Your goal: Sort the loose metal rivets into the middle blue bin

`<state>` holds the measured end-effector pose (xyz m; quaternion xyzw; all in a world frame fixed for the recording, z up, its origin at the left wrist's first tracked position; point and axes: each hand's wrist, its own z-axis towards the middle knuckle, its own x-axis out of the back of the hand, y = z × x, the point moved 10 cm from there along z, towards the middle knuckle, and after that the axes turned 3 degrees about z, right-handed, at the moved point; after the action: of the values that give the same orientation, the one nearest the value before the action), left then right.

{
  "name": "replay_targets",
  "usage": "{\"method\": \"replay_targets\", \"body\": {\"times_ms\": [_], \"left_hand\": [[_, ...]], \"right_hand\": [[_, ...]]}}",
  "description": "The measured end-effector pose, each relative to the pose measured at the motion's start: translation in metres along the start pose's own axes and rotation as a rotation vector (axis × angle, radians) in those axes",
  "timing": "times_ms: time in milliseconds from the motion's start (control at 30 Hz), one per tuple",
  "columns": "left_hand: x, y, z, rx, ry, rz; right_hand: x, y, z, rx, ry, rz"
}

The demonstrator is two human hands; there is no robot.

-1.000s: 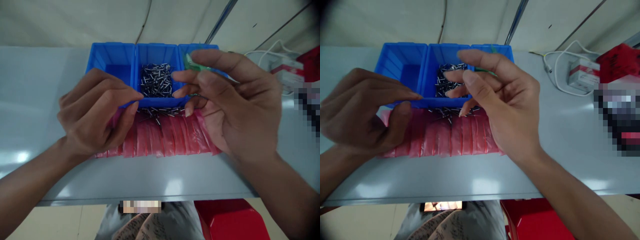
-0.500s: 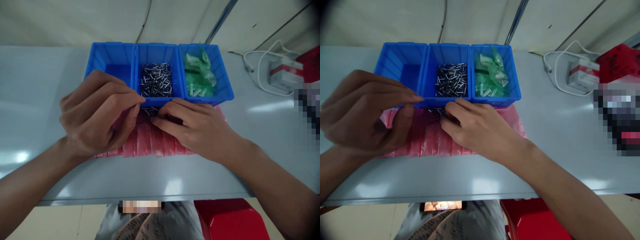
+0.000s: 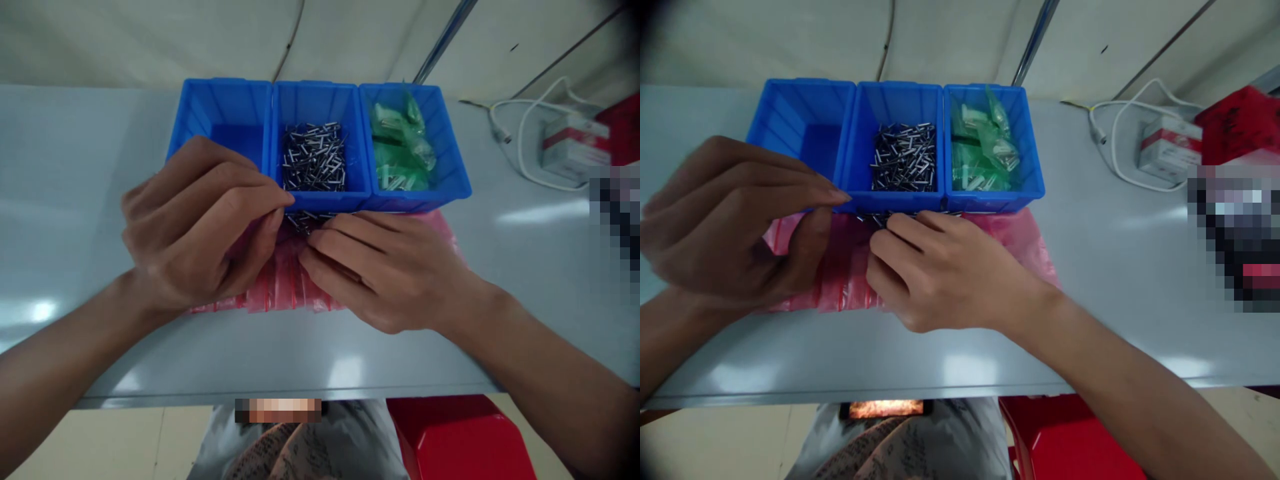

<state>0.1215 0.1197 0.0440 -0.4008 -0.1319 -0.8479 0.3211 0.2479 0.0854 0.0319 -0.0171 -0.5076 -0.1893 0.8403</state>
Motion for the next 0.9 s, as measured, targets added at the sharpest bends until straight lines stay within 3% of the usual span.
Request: {"method": "replay_targets", "body": {"times_ms": [67,167,233,367,500,633,767,900], "left_hand": [[0.002,0.001,0.0,-0.038,0.044,-0.007],[0.003,0.003,0.001,-0.081,0.074,-0.035],[0.002,0.006,0.001,-0.094,0.053,-0.045],[-0.001,0.009,0.001,-0.079,-0.008,0.004],[0.002,0.008,0.0,-0.072,0.028,0.02],[0.006,0.006,0.0,-0.098,0.1,-0.02],[0.008,0.006,0.0,-0.081,0.135,-0.049],[0.008,0.0,-0.001,0.008,0.087,-0.103]], "right_hand": [[0.011,0.011,0.0,-0.11,0.104,0.063],[0.026,0.04,-0.006,-0.406,0.247,0.233],[0.032,0.052,-0.012,-0.542,0.331,0.391],[0.027,0.063,-0.021,-0.754,0.373,0.679],[0.02,0.07,-0.035,-0.943,0.441,0.746],[0.021,0.075,-0.045,-0.987,0.62,0.815],[0.016,0.074,-0.039,-0.924,0.645,0.966],[0.013,0.075,-0.039,-0.908,0.688,1.073]]}}
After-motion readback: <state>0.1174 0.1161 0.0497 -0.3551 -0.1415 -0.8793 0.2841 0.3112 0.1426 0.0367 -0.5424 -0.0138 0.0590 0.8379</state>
